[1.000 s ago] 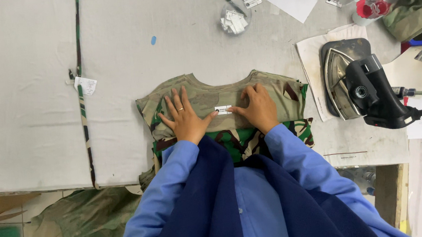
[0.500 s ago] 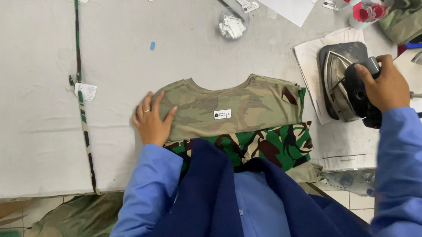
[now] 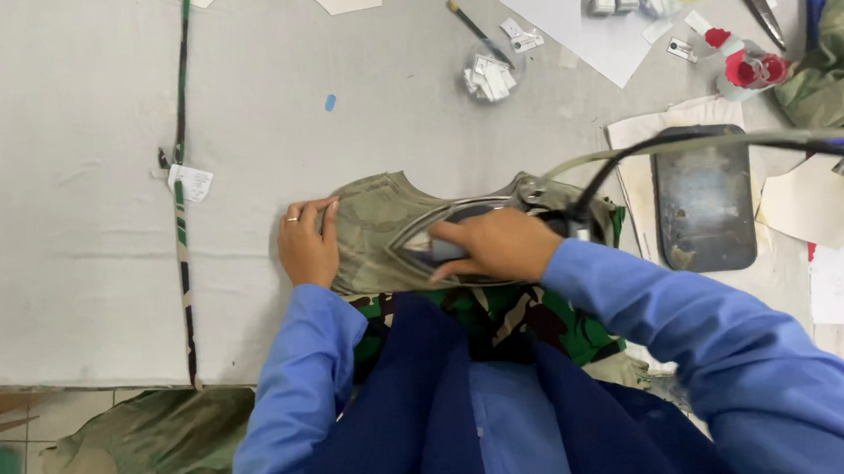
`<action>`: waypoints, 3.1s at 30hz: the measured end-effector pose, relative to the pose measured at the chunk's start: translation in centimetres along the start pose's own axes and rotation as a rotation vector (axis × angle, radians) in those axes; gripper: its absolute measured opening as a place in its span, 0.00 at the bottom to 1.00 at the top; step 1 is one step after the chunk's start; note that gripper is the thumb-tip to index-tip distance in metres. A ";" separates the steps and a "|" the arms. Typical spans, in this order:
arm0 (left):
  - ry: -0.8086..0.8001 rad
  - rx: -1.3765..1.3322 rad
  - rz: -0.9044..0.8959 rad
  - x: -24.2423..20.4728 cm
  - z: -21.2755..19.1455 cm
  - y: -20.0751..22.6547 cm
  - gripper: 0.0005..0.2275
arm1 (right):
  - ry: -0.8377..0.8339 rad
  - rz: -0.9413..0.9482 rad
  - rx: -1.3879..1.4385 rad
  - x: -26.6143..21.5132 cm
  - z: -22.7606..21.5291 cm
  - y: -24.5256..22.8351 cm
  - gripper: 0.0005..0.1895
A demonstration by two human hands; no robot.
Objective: The person irons a camouflage-patterned shirt laid flat on a white work table. They repeatedly pick up small white labels from a pile, place them on the shirt's collar area, and press them down with a steam iron. The person adjusts the shirt's position and smooths the fabric between ironing passes.
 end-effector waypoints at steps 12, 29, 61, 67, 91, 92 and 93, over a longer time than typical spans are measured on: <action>-0.059 0.160 -0.060 -0.4 -3.4 2.0 0.10 | 0.135 0.655 0.173 -8.8 -3.0 11.2 0.32; -1.190 0.168 0.185 -14.3 -5.6 10.4 0.17 | 0.940 0.495 -0.121 -15.2 4.1 12.3 0.29; -0.401 0.202 -0.122 -1.9 -0.7 5.7 0.18 | 0.645 0.700 0.078 -7.6 8.6 16.6 0.13; -0.274 0.395 -0.007 -1.6 1.4 2.3 0.13 | 0.774 0.552 -0.197 -6.3 8.8 16.7 0.06; -0.647 0.335 0.110 -3.2 2.4 7.3 0.31 | 0.543 0.528 -0.148 8.9 -6.4 21.3 0.13; -0.601 0.316 0.099 -3.3 2.6 7.5 0.30 | 0.629 0.474 0.092 7.2 -6.4 20.0 0.13; -0.547 0.295 0.094 -3.0 2.9 7.9 0.29 | 0.721 0.414 0.329 5.6 -6.9 18.8 0.14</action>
Point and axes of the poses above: each hand's wrist, its own x-axis towards the middle knuckle, its own z-axis out of the palm, y = z × x, the point moved 4 cm from there along x, towards the middle knuckle, and after that the axes turned 6 degrees about x, right-handed, at the moved point
